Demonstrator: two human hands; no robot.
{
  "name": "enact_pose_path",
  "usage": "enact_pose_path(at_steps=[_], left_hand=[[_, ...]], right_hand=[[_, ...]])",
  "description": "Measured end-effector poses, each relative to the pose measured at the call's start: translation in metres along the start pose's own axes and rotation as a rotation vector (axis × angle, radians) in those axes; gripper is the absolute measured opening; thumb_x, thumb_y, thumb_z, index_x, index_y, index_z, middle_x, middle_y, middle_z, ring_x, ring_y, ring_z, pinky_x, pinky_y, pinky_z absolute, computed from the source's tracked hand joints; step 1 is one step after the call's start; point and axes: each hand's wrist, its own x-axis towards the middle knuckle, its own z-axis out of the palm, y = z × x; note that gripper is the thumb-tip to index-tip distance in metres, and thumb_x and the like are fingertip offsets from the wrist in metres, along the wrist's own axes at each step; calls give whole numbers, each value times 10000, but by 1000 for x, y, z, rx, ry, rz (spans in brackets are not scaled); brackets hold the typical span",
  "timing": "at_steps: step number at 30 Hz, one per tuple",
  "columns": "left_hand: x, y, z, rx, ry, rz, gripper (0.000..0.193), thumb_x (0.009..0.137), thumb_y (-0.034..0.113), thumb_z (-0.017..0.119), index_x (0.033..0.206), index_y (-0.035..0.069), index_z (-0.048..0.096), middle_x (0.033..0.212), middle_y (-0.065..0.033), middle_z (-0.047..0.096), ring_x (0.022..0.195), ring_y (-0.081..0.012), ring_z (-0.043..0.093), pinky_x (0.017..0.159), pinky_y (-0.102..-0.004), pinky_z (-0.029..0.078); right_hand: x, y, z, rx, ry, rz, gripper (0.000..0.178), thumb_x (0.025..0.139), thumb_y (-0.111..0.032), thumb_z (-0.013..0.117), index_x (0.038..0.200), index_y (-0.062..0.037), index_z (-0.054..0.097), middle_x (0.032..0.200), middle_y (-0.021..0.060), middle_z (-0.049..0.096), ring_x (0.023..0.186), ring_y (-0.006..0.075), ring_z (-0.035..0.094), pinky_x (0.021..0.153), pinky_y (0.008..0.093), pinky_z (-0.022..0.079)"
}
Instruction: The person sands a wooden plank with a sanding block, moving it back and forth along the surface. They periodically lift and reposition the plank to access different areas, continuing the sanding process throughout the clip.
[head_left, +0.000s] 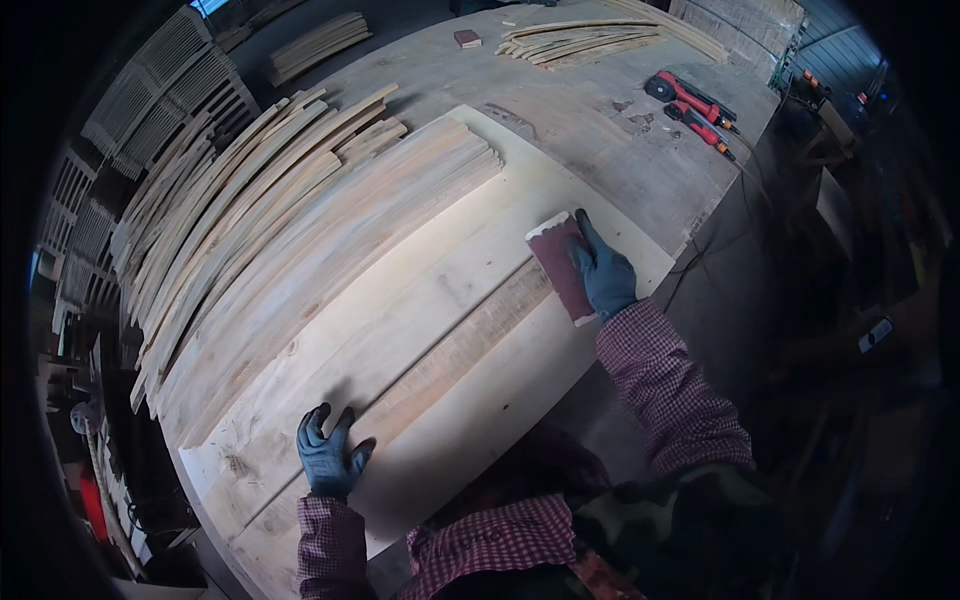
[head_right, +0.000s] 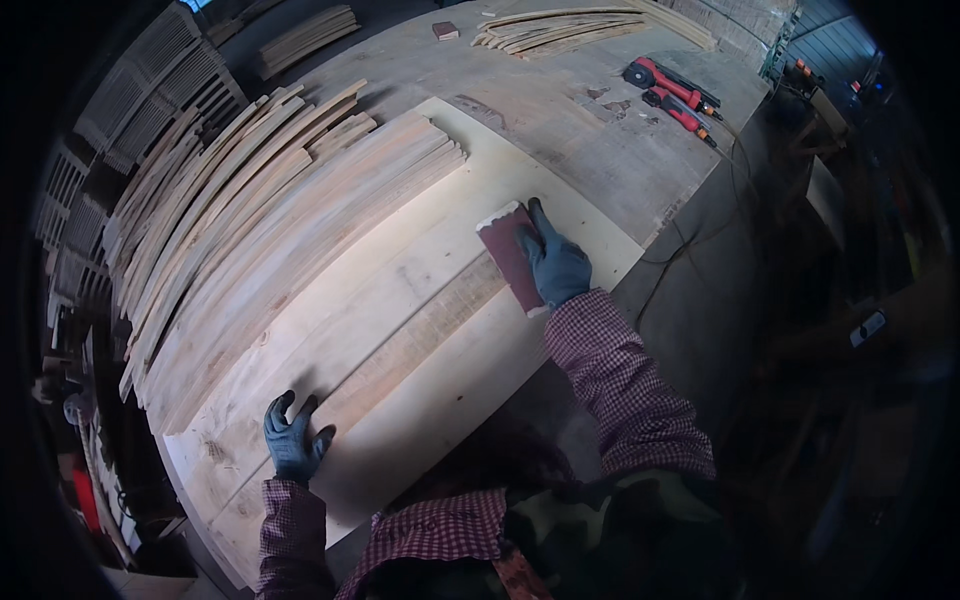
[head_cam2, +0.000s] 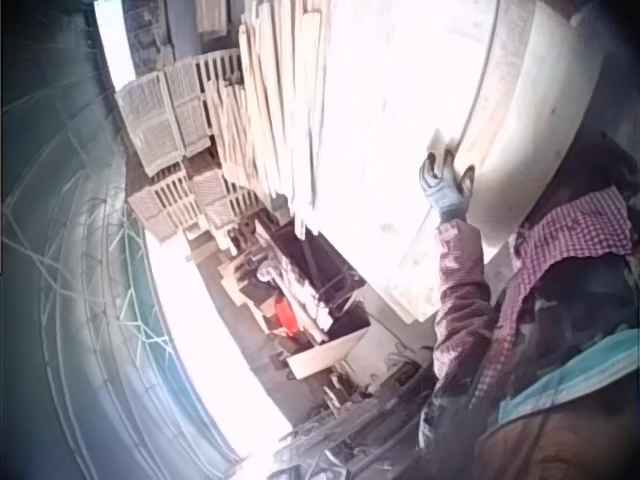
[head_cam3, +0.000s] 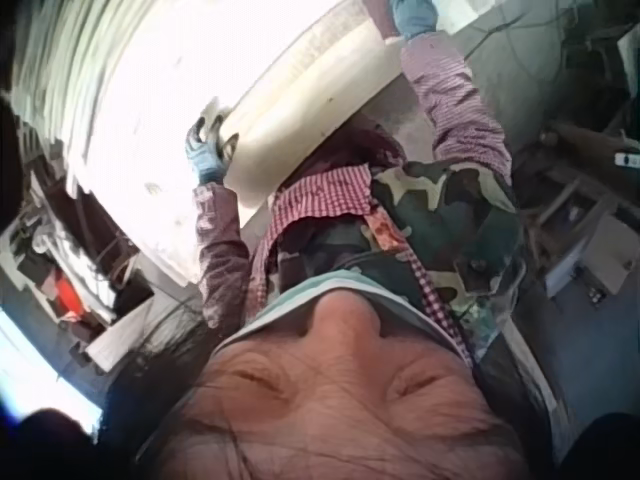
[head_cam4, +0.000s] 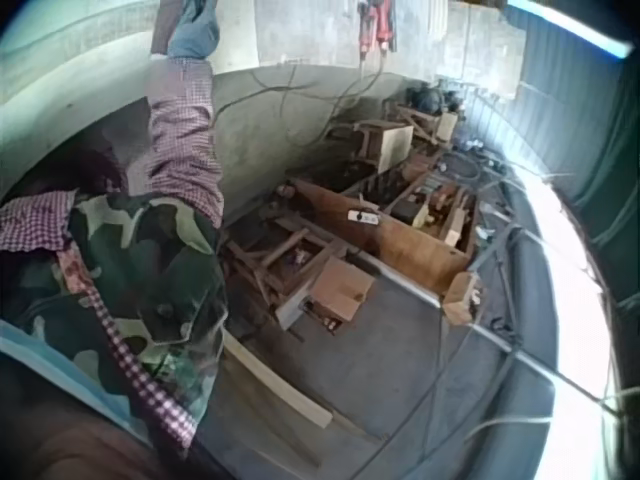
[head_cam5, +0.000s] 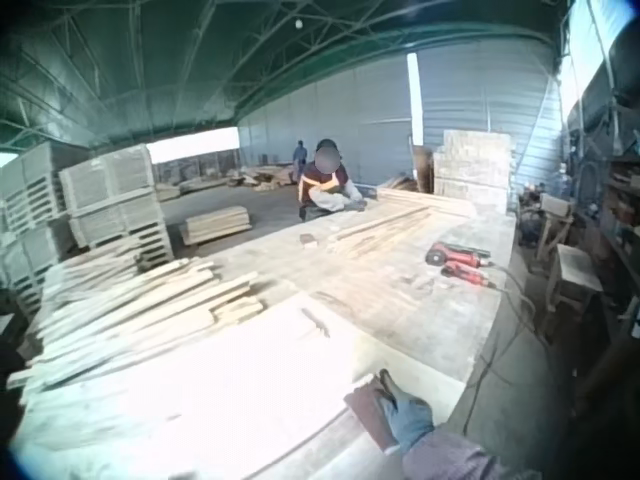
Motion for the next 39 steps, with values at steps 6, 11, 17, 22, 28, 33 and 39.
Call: enact_pose_path(at_steps=[6, 11, 17, 22, 28, 33, 39], left_hand=[[4, -4, 14, -105, -62, -66, 647, 831, 408, 732, 1411, 183, 552, 1537, -238, 363, 1388, -460, 358, 1141, -564, 301], [4, -8, 13, -82, -145, -41, 703, 862, 403, 686, 1484, 159, 465, 1552, -230, 355, 1388, -451, 365, 1144, -563, 298], [11, -7, 14, -73, -151, 9, 706, 865, 382, 674, 1494, 151, 450, 1554, -208, 369, 1405, -434, 361, 1148, -560, 297], [16, -5, 13, -40, -179, 15, 687, 875, 365, 665, 1486, 139, 450, 1551, -200, 382, 1414, -422, 363, 1147, -553, 304], [4, -20, 27, -73, -52, 27, 690, 907, 350, 628, 1494, 74, 395, 1543, -208, 393, 1400, -429, 381, 1145, -540, 313], [-10, -25, 18, -58, -71, -54, 687, 917, 349, 606, 1478, 19, 387, 1531, -212, 406, 1393, -438, 389, 1142, -540, 319], [5, -12, 20, -46, -68, -75, 686, 908, 338, 625, 1472, 19, 400, 1519, -201, 421, 1402, -424, 383, 1162, -537, 295]], right_hand=[[75, 69, -7, 1, -10, 194, 608, 999, -602, 385, 1528, -303, 395, 1310, 219, 620, 1170, 423, 596, 1001, 491, 463], [82, 21, 11, -474, -170, 196, 664, 999, -615, 361, 1552, -247, 349, 1314, 191, 598, 1189, 382, 591, 993, 525, 463], [68, 6, 33, -517, -147, 25, 939, 885, -650, 568, 1579, -123, 219, 1366, 208, 514, 1224, 349, 539, 1015, 507, 437], [33, -22, 62, -320, -43, -354, 922, 811, -563, 708, 1520, -94, 352, 1307, 207, 536, 1165, 361, 550, 978, 501, 452], [-69, -112, 78, -144, -442, -724, 945, 825, -595, 667, 1576, -169, 281, 1475, 222, 442, 1355, 390, 424, 1162, 528, 277], [19, -50, 59, -368, -139, -442, 890, 793, -603, 697, 1524, -205, 380, 1258, 156, 544, 1151, 334, 517, 987, 520, 415], [96, 16, 42, -669, -83, -17, 861, 808, -685, 648, 1501, -229, 420, 1109, 143, 580, 986, 311, 583, 825, 499, 486]])
